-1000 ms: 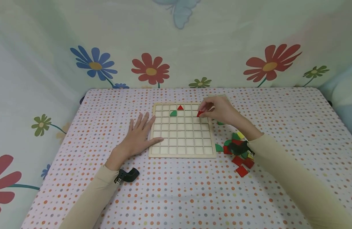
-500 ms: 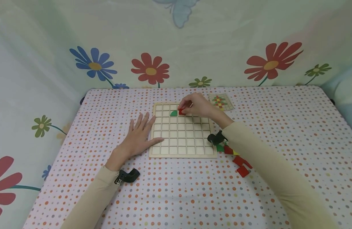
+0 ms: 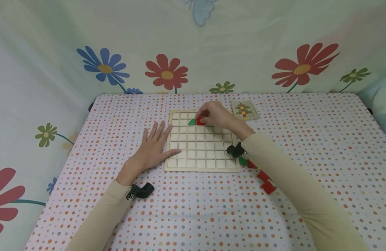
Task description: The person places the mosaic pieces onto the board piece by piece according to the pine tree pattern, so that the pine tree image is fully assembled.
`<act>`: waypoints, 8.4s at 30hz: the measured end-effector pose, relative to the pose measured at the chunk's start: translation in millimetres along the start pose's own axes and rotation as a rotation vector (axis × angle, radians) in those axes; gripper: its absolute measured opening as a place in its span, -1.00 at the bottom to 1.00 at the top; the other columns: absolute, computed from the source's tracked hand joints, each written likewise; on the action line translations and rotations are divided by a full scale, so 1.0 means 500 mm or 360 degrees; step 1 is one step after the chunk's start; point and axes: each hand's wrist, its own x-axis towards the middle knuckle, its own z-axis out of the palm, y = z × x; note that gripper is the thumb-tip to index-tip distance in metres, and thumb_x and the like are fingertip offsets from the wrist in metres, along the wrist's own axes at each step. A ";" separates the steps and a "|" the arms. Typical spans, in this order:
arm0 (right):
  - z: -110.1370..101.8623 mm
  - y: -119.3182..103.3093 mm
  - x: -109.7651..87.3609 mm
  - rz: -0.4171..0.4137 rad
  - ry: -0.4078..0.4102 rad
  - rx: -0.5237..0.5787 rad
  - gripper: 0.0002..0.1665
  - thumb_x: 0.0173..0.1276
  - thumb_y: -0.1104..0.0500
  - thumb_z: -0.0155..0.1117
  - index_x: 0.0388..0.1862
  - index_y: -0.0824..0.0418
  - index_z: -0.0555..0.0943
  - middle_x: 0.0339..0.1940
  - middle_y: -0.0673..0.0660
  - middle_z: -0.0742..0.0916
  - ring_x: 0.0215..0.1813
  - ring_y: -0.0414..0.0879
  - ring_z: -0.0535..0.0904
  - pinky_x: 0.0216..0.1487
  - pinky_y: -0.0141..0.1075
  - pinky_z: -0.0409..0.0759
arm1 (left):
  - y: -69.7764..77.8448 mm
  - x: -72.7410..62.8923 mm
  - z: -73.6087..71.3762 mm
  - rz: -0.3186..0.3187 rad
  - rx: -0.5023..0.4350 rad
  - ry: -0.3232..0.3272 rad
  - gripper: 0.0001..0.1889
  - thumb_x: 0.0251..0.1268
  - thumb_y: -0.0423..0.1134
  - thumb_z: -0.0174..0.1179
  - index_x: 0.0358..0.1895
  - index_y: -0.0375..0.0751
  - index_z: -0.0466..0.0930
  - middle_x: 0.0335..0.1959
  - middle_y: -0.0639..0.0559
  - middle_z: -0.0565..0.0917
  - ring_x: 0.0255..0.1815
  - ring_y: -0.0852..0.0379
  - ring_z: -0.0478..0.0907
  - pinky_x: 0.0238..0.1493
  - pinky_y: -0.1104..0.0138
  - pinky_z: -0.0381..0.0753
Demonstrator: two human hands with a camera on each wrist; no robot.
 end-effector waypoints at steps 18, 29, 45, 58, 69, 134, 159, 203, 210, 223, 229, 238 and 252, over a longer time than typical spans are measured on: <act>-0.002 -0.033 0.009 0.0049 -0.0091 -0.0215 -0.80 0.44 0.48 0.33 -0.01 0.48 0.77 -0.02 0.36 0.80 0.08 0.17 0.73 0.11 -0.09 0.70 | 0.006 -0.001 -0.011 0.0009 0.0027 0.0002 0.03 0.50 0.35 0.10 0.75 -0.08 -0.21 0.75 -0.15 -0.28 0.73 -0.17 -0.48 0.60 -0.22 -0.51; 0.019 -0.034 -0.004 -0.0022 -0.0105 -0.0419 -0.81 0.49 0.46 0.28 -0.04 0.44 0.79 -0.05 0.34 0.76 0.07 0.16 0.67 0.09 -0.11 0.68 | 0.013 -0.011 -0.004 0.0007 0.0016 0.0010 0.02 0.50 0.35 0.10 0.74 -0.10 -0.18 0.75 -0.17 -0.26 0.73 -0.18 -0.45 0.60 -0.23 -0.50; 0.019 -0.021 -0.035 -0.0035 -0.0015 -0.0242 -0.73 0.47 0.49 0.22 0.06 0.50 0.74 0.01 0.38 0.75 0.00 0.19 0.69 0.00 -0.09 0.69 | 0.012 -0.010 -0.004 -0.0010 0.0021 -0.0006 0.03 0.49 0.36 0.09 0.74 -0.10 -0.20 0.75 -0.16 -0.27 0.73 -0.17 -0.47 0.61 -0.21 -0.51; -0.014 -0.048 -0.164 -0.0011 -0.0096 -0.0139 -0.65 0.50 0.32 0.34 0.22 0.37 0.69 0.18 0.25 0.71 0.14 0.14 0.67 0.11 0.00 0.67 | 0.011 -0.009 -0.005 -0.0004 0.0027 0.0009 0.04 0.48 0.34 0.12 0.74 -0.12 -0.19 0.75 -0.18 -0.25 0.73 -0.19 -0.46 0.60 -0.24 -0.49; -0.016 -0.027 -0.298 0.0056 -0.0099 -0.0166 -0.60 0.31 0.41 0.48 0.14 0.35 0.72 0.05 0.21 0.73 -0.06 0.02 0.66 -0.10 -0.15 0.68 | 0.009 -0.008 -0.003 0.0029 -0.0024 0.0040 0.03 0.48 0.33 0.11 0.74 -0.12 -0.16 0.75 -0.20 -0.24 0.73 -0.21 -0.44 0.60 -0.25 -0.49; -0.027 0.015 -0.324 0.0245 0.0260 0.0102 -0.77 0.26 0.45 0.52 -0.10 0.31 0.85 -0.19 0.17 0.81 -0.19 0.02 0.74 -0.16 -0.29 0.75 | 0.013 -0.006 -0.009 0.0009 -0.0018 0.0021 0.05 0.46 0.33 0.15 0.74 -0.11 -0.17 0.75 -0.18 -0.27 0.73 -0.21 -0.46 0.59 -0.25 -0.51; -0.006 0.031 -0.071 0.0225 0.0264 0.0100 -0.77 0.45 0.40 0.37 0.03 0.33 0.81 -0.03 0.31 0.80 -0.05 0.14 0.70 -0.07 -0.15 0.63 | 0.011 -0.003 -0.008 0.0002 -0.0003 -0.0004 0.04 0.47 0.35 0.13 0.75 -0.08 -0.20 0.75 -0.15 -0.29 0.73 -0.17 -0.48 0.60 -0.23 -0.51; 0.005 0.002 -0.044 0.0335 0.0118 -0.0092 -0.74 0.48 0.49 0.26 0.08 0.47 0.74 0.04 0.38 0.75 0.13 0.23 0.69 0.17 -0.02 0.67 | 0.009 -0.003 -0.012 0.0002 -0.0020 -0.0005 0.04 0.47 0.35 0.13 0.75 -0.08 -0.18 0.75 -0.16 -0.29 0.73 -0.17 -0.49 0.60 -0.22 -0.53; -0.014 0.027 -0.096 0.0288 0.0211 0.0138 -0.70 0.54 0.39 0.26 0.18 0.44 0.70 0.13 0.36 0.74 0.13 0.20 0.69 0.20 -0.01 0.66 | 0.014 -0.002 -0.008 -0.0001 -0.0014 -0.0015 0.04 0.47 0.35 0.13 0.75 -0.09 -0.17 0.75 -0.17 -0.28 0.73 -0.18 -0.48 0.60 -0.23 -0.52; -0.110 0.049 -0.215 0.0292 0.0360 -0.0020 -0.72 0.50 0.36 0.33 0.12 0.40 0.74 0.04 0.34 0.75 0.08 0.21 0.68 0.18 0.12 0.65 | 0.010 -0.004 -0.009 0.0010 -0.0019 0.0010 0.05 0.48 0.33 0.14 0.75 -0.10 -0.21 0.75 -0.17 -0.30 0.73 -0.19 -0.48 0.60 -0.22 -0.55; -0.117 0.075 -0.253 0.0368 0.0262 -0.0058 -0.70 0.46 0.32 0.40 0.11 0.43 0.73 -0.03 0.34 0.76 -0.01 0.21 0.70 0.09 0.07 0.71 | 0.006 -0.006 -0.010 0.0007 -0.0020 0.0010 0.05 0.48 0.33 0.14 0.75 -0.11 -0.20 0.75 -0.17 -0.29 0.73 -0.19 -0.47 0.60 -0.22 -0.53; -0.085 0.088 -0.247 0.0624 0.0216 -0.0076 -0.58 0.38 0.24 0.51 0.13 0.47 0.70 -0.06 0.37 0.75 -0.04 0.19 0.66 0.00 -0.06 0.64 | 0.009 -0.002 -0.010 0.0014 -0.0030 -0.0005 0.04 0.49 0.33 0.12 0.75 -0.10 -0.22 0.75 -0.17 -0.31 0.73 -0.19 -0.49 0.59 -0.23 -0.55; -0.074 0.077 -0.227 0.0739 0.0242 -0.0172 -0.71 0.35 0.21 0.54 -0.11 0.44 0.77 -0.23 0.29 0.78 -0.23 0.08 0.58 -0.25 -0.21 0.49 | 0.011 -0.004 -0.011 -0.0002 -0.0036 -0.0007 0.05 0.47 0.34 0.14 0.75 -0.07 -0.21 0.75 -0.14 -0.31 0.73 -0.16 -0.50 0.60 -0.20 -0.56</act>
